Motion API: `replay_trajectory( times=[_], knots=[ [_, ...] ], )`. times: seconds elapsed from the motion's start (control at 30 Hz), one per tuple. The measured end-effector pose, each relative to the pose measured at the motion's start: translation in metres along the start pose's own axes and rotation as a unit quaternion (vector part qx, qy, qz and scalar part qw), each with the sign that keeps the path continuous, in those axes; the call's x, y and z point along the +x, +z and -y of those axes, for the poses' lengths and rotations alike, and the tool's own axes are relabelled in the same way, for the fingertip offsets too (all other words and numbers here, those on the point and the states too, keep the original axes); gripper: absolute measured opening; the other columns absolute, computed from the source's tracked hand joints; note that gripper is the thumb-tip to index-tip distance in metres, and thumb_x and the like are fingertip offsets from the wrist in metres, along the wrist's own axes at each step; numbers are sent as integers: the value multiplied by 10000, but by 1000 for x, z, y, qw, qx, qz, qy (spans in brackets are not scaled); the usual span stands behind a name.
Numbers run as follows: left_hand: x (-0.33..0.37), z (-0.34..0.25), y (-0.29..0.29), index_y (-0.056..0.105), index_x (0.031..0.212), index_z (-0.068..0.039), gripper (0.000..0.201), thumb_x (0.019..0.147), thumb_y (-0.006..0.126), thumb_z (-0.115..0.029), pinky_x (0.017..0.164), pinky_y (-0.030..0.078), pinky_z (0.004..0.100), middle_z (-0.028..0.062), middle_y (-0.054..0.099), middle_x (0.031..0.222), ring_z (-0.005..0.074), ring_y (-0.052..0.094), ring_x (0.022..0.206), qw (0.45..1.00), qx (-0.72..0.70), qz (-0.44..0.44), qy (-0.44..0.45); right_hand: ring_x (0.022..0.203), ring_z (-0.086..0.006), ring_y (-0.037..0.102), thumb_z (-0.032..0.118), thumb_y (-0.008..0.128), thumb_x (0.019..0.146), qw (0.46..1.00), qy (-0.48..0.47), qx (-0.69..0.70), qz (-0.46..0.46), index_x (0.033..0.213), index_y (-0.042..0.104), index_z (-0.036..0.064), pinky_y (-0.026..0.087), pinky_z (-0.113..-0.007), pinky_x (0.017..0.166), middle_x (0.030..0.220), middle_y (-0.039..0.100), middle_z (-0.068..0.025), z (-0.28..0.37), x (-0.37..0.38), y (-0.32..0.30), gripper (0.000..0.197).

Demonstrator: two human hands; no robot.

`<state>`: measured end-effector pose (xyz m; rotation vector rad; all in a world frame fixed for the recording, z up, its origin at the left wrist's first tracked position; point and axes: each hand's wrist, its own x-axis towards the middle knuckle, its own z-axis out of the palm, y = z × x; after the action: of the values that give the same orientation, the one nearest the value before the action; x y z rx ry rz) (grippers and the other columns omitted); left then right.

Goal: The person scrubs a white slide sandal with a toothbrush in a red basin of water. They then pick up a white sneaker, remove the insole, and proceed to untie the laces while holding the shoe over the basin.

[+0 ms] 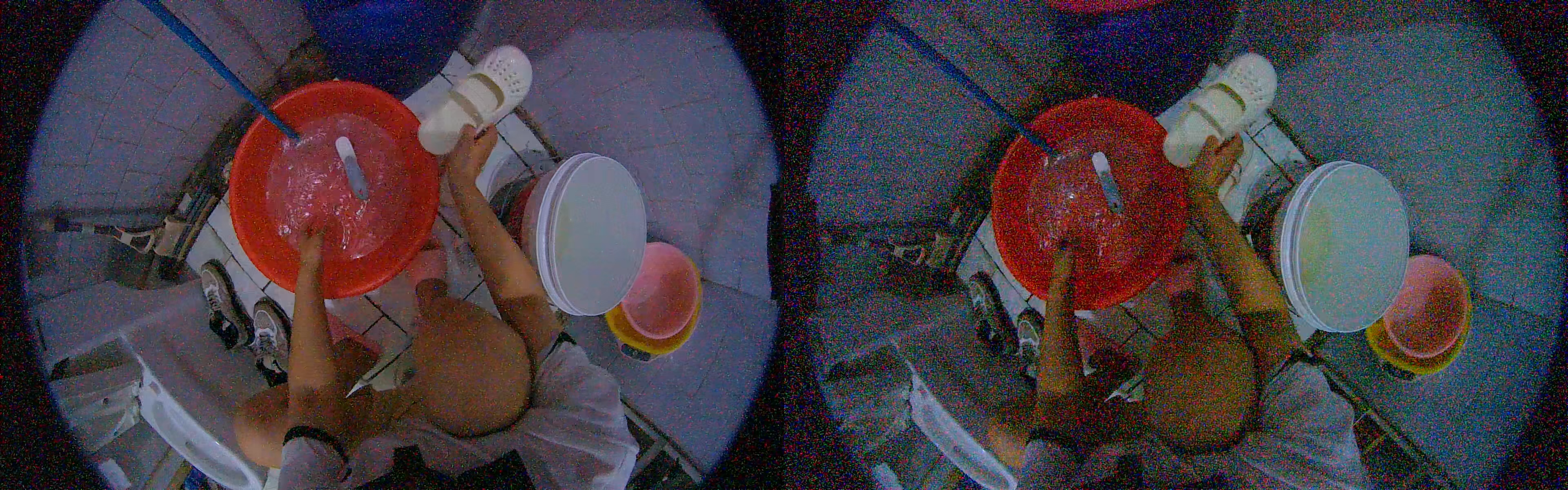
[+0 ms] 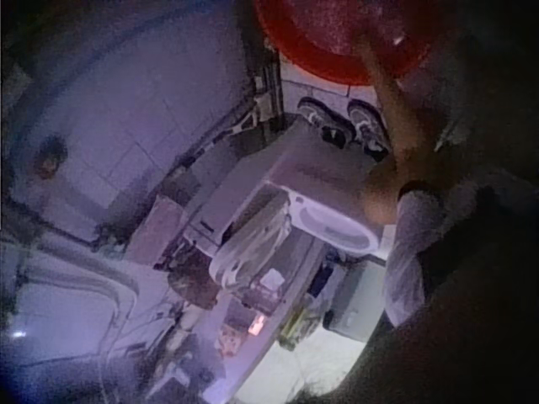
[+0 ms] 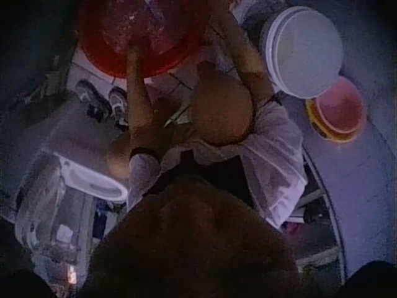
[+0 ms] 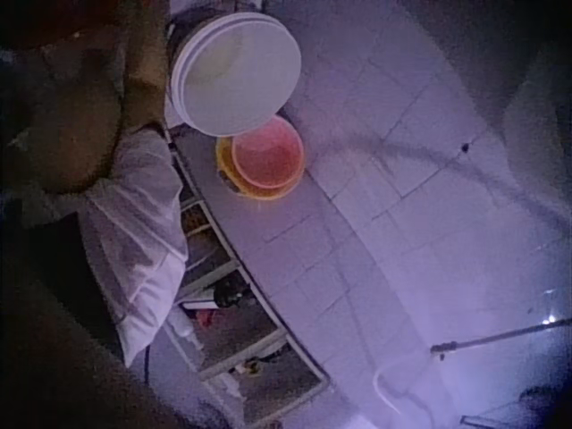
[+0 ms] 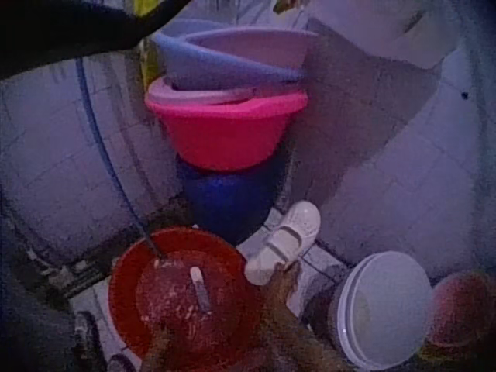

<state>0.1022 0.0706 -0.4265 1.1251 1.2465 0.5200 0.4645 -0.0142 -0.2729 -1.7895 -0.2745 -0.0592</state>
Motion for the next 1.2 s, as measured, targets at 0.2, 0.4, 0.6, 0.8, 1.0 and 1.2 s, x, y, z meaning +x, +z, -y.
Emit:
replay_trajectory(
  times=[0.2, 0.4, 0.6, 0.8, 1.0, 1.2],
  knots=[
    [16, 7, -3, 387, 1269, 0, 554, 825, 550, -289, 892, 394, 333, 128, 476, 1215, 242, 474, 1076, 997, 74, -9, 12, 980, -376, 462, 241, 555, 786, 978, 44, -203, -11, 1256, 391, -6, 388, -444, 848, 1066, 426, -219, -60, 3, -20, 556],
    [29, -33, -33, 455, 1249, -114, 482, 827, 543, -329, 920, 365, 438, 150, 474, 1238, 295, 468, 1103, 882, 413, 59, 221, 926, -375, 509, 247, 608, 752, 887, 59, -441, 125, 1160, 494, 24, 450, -459, 746, 1025, 490, -258, -93, 9, -24, 479],
    [10, -69, -55, 526, 1202, -188, 415, 815, 534, -336, 977, 305, 515, 157, 453, 1276, 366, 423, 1161, 694, 644, 143, 286, 757, -276, 566, 282, 614, 729, 780, -180, -562, 210, 920, 578, 20, 465, -360, 623, 866, 576, -152, -107, -1, -1, 326],
    [-36, -152, -42, 513, 1194, -84, 447, 800, 560, -289, 912, 399, 432, 176, 517, 1188, 341, 493, 1086, 779, 554, 270, 115, 779, -259, 512, 265, 597, 793, 889, -260, -324, 193, 1217, 485, 51, 451, -398, 694, 942, 501, -157, -68, 25, 9, 488],
    [-53, -173, -81, 553, 1107, -64, 387, 790, 566, -286, 858, 433, 414, 171, 582, 1072, 306, 546, 1014, 833, 489, 251, 65, 901, -279, 489, 157, 559, 803, 843, -325, -159, 399, 1241, 465, 90, 438, -369, 789, 1056, 452, -170, 62, 17, 44, 453],
    [-111, -137, -179, 565, 1047, -35, 311, 831, 527, -255, 778, 452, 361, 160, 602, 982, 291, 584, 884, 935, 338, -26, 104, 1030, -335, 482, 107, 561, 804, 627, -525, -226, 530, 1186, 462, 33, 423, -392, 854, 1167, 436, -199, 68, -30, 60, 402]
  ],
)
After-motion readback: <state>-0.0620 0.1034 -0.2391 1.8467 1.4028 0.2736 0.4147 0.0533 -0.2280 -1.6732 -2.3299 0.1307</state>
